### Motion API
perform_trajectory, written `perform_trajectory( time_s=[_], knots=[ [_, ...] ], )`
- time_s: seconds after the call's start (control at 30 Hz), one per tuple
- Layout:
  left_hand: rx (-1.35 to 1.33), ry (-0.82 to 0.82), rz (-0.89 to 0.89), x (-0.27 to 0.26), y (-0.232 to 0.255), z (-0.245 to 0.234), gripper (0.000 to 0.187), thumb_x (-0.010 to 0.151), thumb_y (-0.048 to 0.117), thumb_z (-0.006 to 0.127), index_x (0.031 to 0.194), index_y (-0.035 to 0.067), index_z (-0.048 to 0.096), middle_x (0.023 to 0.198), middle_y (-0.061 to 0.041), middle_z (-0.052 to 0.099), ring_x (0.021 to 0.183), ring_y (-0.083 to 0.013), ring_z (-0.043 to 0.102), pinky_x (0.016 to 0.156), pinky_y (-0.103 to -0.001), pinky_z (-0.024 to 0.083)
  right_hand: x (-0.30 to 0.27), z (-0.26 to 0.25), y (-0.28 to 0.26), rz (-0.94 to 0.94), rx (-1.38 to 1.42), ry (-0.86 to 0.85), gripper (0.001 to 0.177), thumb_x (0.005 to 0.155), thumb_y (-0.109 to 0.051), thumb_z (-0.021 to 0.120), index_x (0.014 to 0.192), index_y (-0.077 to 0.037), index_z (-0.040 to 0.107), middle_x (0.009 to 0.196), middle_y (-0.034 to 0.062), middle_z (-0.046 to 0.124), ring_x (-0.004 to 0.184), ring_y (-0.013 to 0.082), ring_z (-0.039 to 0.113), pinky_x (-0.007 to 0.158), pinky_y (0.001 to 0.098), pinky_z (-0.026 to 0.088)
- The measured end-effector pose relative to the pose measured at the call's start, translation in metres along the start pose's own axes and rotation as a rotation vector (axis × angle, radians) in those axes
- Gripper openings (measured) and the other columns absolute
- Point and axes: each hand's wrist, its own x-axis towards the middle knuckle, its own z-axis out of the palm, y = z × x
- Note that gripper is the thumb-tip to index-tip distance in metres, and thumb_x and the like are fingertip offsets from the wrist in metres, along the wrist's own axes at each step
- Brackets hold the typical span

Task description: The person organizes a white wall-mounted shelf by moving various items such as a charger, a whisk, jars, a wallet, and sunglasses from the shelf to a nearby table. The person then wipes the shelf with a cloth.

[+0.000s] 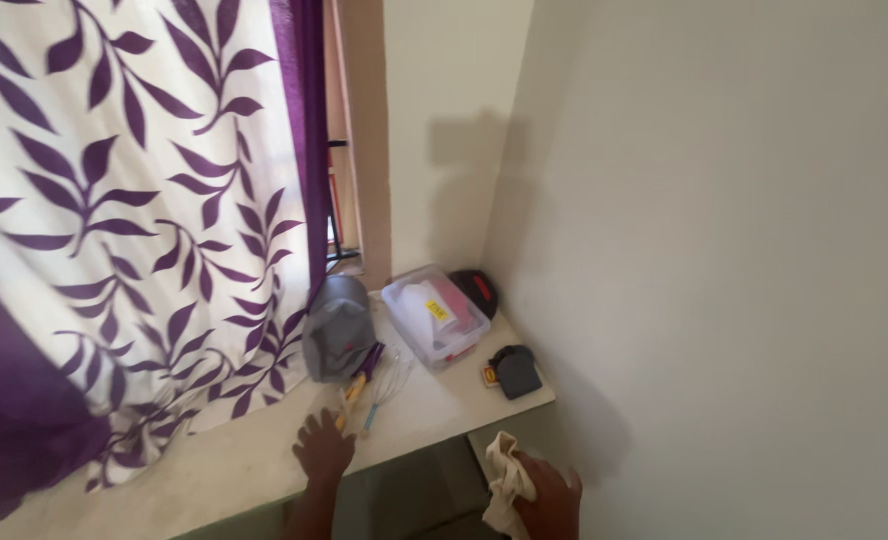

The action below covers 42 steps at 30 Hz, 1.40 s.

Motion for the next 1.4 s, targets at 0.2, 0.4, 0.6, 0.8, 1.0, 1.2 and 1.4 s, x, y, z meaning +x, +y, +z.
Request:
perform_trajectory(
  time_s=[0.2, 0.4, 0.6, 0.8, 1.0, 1.2, 1.4],
  knots=[
    [-0.027, -0.109, -0.075, 0.021, 0.000, 0.016, 0.098, 0.079, 0.054, 0.080, 0.158, 0.017, 0.035, 0.141, -0.014, 0.053, 0.125, -0.0380, 0.054, 0.093, -0.057, 0.050, -0.004, 0.026, 0.034, 0.087, -0.041, -0.116, 0.055, 0.082, -0.045, 0.076, 0.135, -0.035, 0.064, 0.122, -0.0085, 0.073, 0.117, 0.0126, 0.069, 0.114, 0.0632, 0.034],
    [0.027, -0.080, -0.096, 0.018, 0.005, 0.020, 0.087, 0.075, 0.049, 0.083, 0.146, 0.017, 0.045, 0.129, -0.009, 0.056, 0.118, -0.0357, 0.058, 0.085, -0.052, 0.055, -0.012, 0.026, 0.048, 0.091, 0.021, -0.175, 0.062, 0.081, -0.043, 0.079, 0.139, -0.034, 0.060, 0.129, -0.0063, 0.069, 0.123, 0.0161, 0.065, 0.110, 0.0631, 0.034],
    [-0.049, -0.068, -0.075, -0.005, 0.005, 0.005, 0.060, 0.081, 0.048, 0.081, 0.121, 0.013, 0.055, 0.123, -0.010, 0.059, 0.115, -0.0365, 0.062, 0.084, -0.048, 0.059, -0.028, 0.009, 0.037, 0.135, 0.019, -0.165, 0.065, 0.079, -0.046, 0.081, 0.140, -0.035, 0.059, 0.127, -0.0051, 0.069, 0.122, 0.0169, 0.065, 0.113, 0.0617, 0.033],
    [-0.219, 0.089, -0.039, -0.048, 0.003, -0.025, 0.075, 0.078, 0.045, 0.079, 0.138, 0.010, 0.050, 0.126, -0.012, 0.058, 0.111, -0.0385, 0.062, 0.083, -0.048, 0.059, -0.047, -0.040, 0.020, 0.135, 0.076, -0.081, 0.069, 0.074, -0.039, 0.083, 0.139, -0.033, 0.061, 0.124, -0.0022, 0.070, 0.120, 0.0183, 0.065, 0.112, 0.0608, 0.034],
    [-0.520, 0.133, 0.120, -0.075, 0.038, -0.058, 0.071, 0.086, 0.039, 0.077, 0.143, 0.009, 0.048, 0.115, -0.016, 0.069, 0.108, -0.0386, 0.063, 0.087, -0.051, 0.054, -0.082, -0.116, 0.001, 0.061, 0.238, 0.221, 0.054, 0.071, -0.029, 0.084, 0.123, -0.023, 0.070, 0.112, 0.0008, 0.076, 0.102, 0.0231, 0.072, 0.096, 0.0544, 0.041],
    [-0.805, -0.059, 0.479, -0.158, 0.141, -0.068, 0.069, 0.080, 0.033, 0.078, 0.141, 0.014, 0.050, 0.115, -0.018, 0.069, 0.104, -0.0386, 0.065, 0.089, -0.049, 0.055, -0.137, -0.197, 0.003, 0.107, 0.243, 0.343, 0.042, 0.076, -0.027, 0.086, 0.114, -0.016, 0.074, 0.096, 0.0021, 0.079, 0.088, 0.0227, 0.076, 0.075, 0.0402, 0.050],
    [-1.046, -0.080, 0.948, -0.280, 0.255, -0.128, 0.067, 0.081, 0.029, 0.081, 0.137, 0.009, 0.051, 0.123, -0.020, 0.065, 0.112, -0.0405, 0.062, 0.091, -0.049, 0.051, -0.219, -0.262, 0.047, 0.226, 0.436, 0.586, 0.058, 0.067, -0.003, 0.075, 0.124, -0.007, 0.071, 0.107, 0.0121, 0.080, 0.095, 0.0295, 0.077, 0.086, 0.0394, 0.058]
  ],
)
